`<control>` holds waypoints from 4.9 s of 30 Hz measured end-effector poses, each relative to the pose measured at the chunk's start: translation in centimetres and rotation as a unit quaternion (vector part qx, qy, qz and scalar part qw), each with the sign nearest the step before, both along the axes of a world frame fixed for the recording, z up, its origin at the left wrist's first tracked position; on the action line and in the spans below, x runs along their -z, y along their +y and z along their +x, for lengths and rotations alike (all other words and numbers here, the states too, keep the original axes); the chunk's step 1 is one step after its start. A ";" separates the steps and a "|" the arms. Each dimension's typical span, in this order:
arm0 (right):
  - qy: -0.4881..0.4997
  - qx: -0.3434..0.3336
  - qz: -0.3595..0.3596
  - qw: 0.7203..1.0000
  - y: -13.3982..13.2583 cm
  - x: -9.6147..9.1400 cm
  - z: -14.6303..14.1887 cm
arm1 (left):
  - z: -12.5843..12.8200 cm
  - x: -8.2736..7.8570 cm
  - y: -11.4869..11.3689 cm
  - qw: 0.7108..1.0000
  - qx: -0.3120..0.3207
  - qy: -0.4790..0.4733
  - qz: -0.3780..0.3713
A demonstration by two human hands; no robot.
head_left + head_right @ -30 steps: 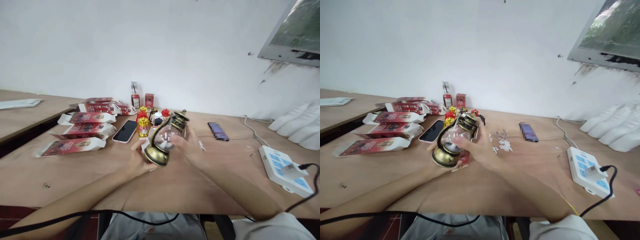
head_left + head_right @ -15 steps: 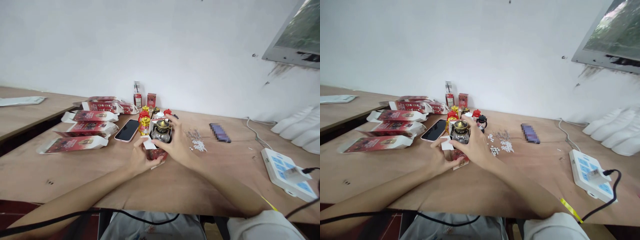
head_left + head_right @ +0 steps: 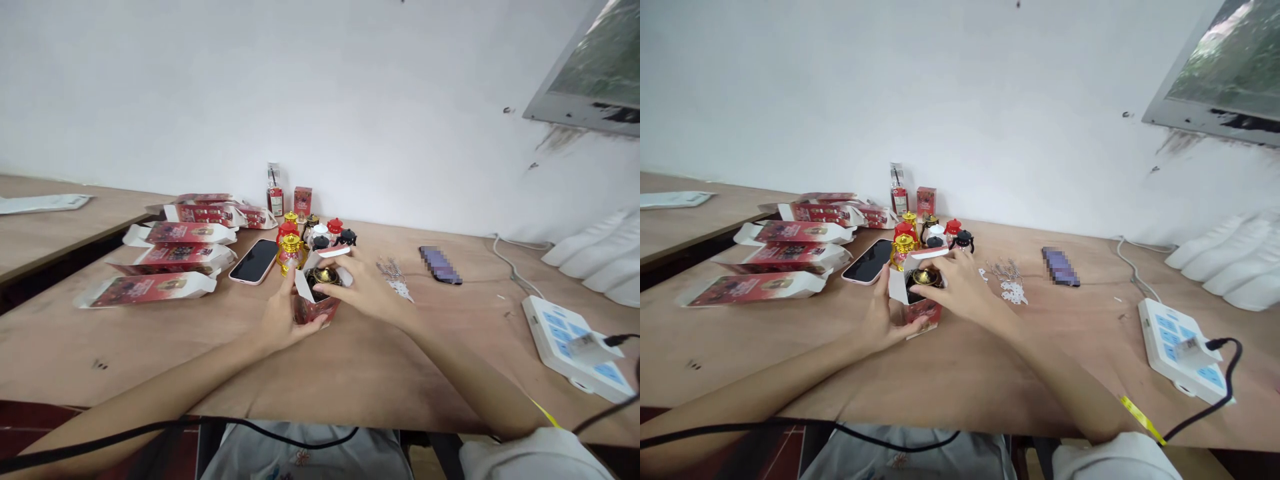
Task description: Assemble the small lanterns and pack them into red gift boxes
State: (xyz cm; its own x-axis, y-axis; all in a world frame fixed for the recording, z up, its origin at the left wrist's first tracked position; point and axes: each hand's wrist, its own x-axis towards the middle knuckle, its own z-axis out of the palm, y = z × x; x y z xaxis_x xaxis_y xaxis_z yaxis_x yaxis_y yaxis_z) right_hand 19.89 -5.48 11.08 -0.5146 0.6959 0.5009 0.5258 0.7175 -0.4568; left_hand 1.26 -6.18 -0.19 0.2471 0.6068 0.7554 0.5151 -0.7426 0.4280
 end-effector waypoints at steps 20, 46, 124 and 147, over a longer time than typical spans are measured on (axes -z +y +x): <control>0.210 -0.162 -0.128 0.956 1.4 2.1 0.2 | -0.6 -2.6 -0.2 0.991 0.065 0.061 0.098; -0.073 -0.146 0.081 0.983 0.9 3.6 1.5 | -0.7 -1.2 0.4 0.996 0.091 0.008 -0.017; -0.118 0.193 0.046 0.973 -2.9 11.7 7.9 | 0.4 -1.1 1.6 0.958 0.024 -0.150 -0.243; -0.191 0.161 -0.098 0.963 3.4 12.4 2.6 | -0.9 -0.9 2.6 0.997 0.017 0.050 -0.051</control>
